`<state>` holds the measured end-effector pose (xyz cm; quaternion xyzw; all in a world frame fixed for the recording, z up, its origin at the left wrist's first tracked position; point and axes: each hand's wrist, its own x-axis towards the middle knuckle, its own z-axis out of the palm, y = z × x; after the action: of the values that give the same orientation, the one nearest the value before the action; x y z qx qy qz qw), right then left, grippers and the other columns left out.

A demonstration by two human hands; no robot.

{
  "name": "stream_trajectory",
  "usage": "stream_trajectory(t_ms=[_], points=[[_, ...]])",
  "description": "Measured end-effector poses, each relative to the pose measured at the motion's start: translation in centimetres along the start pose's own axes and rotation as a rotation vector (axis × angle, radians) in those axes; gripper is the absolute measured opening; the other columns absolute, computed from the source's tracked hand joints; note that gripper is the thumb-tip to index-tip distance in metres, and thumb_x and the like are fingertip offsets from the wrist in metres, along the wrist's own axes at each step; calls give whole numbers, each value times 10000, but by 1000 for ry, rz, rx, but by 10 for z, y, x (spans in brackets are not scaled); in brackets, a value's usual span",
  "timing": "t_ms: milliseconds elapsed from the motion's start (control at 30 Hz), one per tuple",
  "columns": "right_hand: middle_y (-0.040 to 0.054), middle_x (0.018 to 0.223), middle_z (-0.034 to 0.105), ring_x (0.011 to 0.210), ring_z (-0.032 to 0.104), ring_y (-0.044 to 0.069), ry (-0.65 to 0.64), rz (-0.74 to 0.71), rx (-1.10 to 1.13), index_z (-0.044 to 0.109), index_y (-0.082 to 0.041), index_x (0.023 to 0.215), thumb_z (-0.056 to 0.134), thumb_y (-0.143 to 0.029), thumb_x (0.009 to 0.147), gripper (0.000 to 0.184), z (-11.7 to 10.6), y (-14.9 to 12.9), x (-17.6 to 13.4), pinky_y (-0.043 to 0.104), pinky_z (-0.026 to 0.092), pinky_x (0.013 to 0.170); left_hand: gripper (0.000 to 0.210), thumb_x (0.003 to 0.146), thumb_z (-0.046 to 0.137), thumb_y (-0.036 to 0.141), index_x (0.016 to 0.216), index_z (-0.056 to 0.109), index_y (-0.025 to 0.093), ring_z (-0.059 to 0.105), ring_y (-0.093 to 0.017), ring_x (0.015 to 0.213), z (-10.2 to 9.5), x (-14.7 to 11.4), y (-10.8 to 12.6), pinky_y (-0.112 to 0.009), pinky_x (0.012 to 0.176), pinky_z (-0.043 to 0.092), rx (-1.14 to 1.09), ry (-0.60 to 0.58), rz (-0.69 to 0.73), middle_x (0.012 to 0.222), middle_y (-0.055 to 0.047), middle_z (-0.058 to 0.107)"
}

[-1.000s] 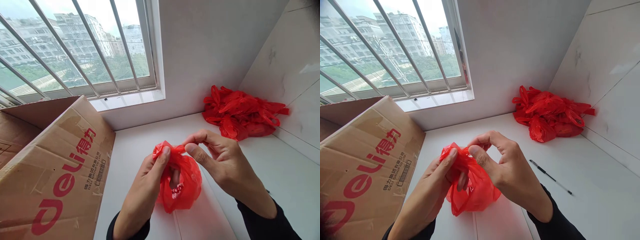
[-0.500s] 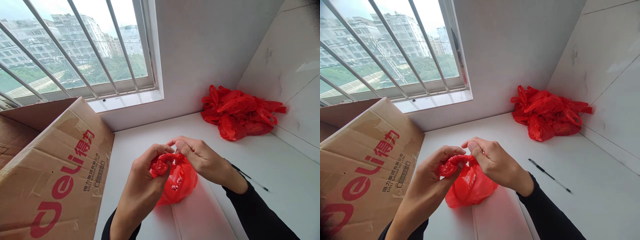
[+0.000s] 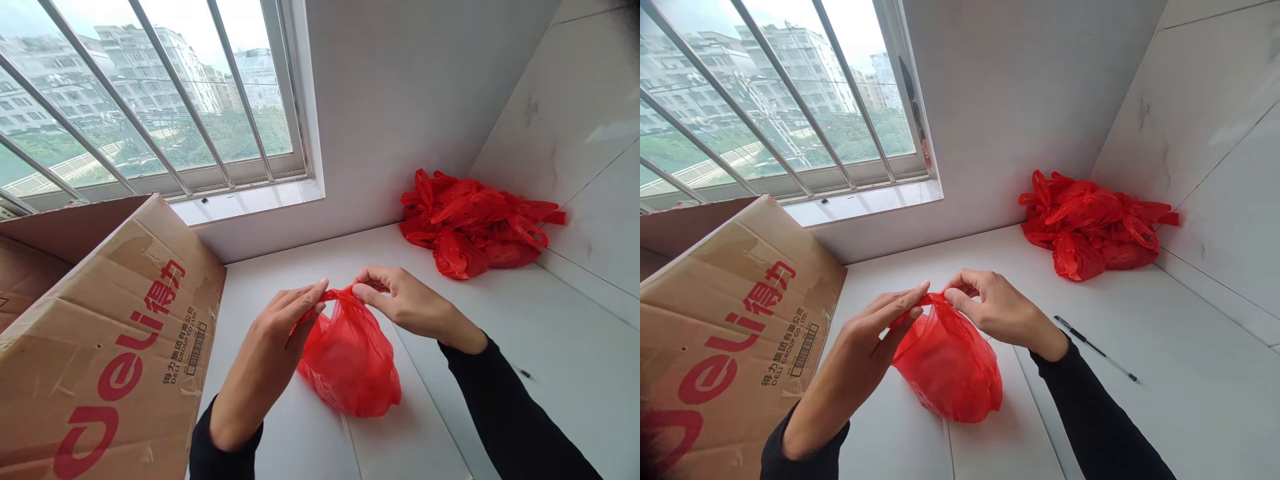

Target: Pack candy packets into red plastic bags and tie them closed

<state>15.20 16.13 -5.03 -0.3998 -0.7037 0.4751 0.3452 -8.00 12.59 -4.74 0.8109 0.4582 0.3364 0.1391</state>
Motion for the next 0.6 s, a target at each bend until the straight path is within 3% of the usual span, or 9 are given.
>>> stream_trajectory(t_ms=[100,200,300,367,467,533,600], points=[[5,929,701,906,622,194,67,81,-152,689,-219,925,547,-384,1033,242,-12,10,2,320,432,799,355,1032,524,388,1347,679,334,668,-237,1162,-18,-7,-20,-360,978,529,10,-26,-140,1287,-44,725],[15,875,692,800,593,191,103,174,-277,697,-212,892,543,-425,1016,291,-24,24,4,321,407,701,328,967,597,487,1160,788,304,707,-237,861,-36,-17,-37,-303,785,533,38,-102,-313,1042,-47,795],[9,846,670,728,554,176,109,190,-280,682,-207,887,535,-464,1018,324,-28,30,4,312,381,644,312,938,611,524,933,805,279,533,-170,576,-45,-20,-40,-255,572,409,89,-146,-362,719,-5,719],[4,845,652,769,576,180,125,160,-194,659,-205,893,539,-498,1023,342,-26,27,4,313,403,683,345,939,606,521,785,752,249,439,-151,556,-42,-16,-32,-256,540,343,110,-102,-341,650,7,631],[22,986,670,837,620,178,128,121,70,637,-200,904,583,-572,1003,389,-16,17,4,332,461,808,350,934,635,476,709,704,217,526,-160,704,-29,-4,-9,-261,616,376,7,28,-341,830,-19,666],[39,1043,673,758,602,151,102,101,308,615,-196,901,611,-595,984,408,-6,11,4,348,502,832,328,924,664,429,688,704,204,574,-171,805,-16,3,7,-270,681,408,-195,122,-377,977,-38,693],[26,946,659,615,501,116,64,86,544,578,-200,872,620,-580,983,398,3,7,5,334,537,754,329,928,655,397,667,683,199,553,-162,749,-5,7,17,-285,677,412,-477,166,-430,918,-36,690]])
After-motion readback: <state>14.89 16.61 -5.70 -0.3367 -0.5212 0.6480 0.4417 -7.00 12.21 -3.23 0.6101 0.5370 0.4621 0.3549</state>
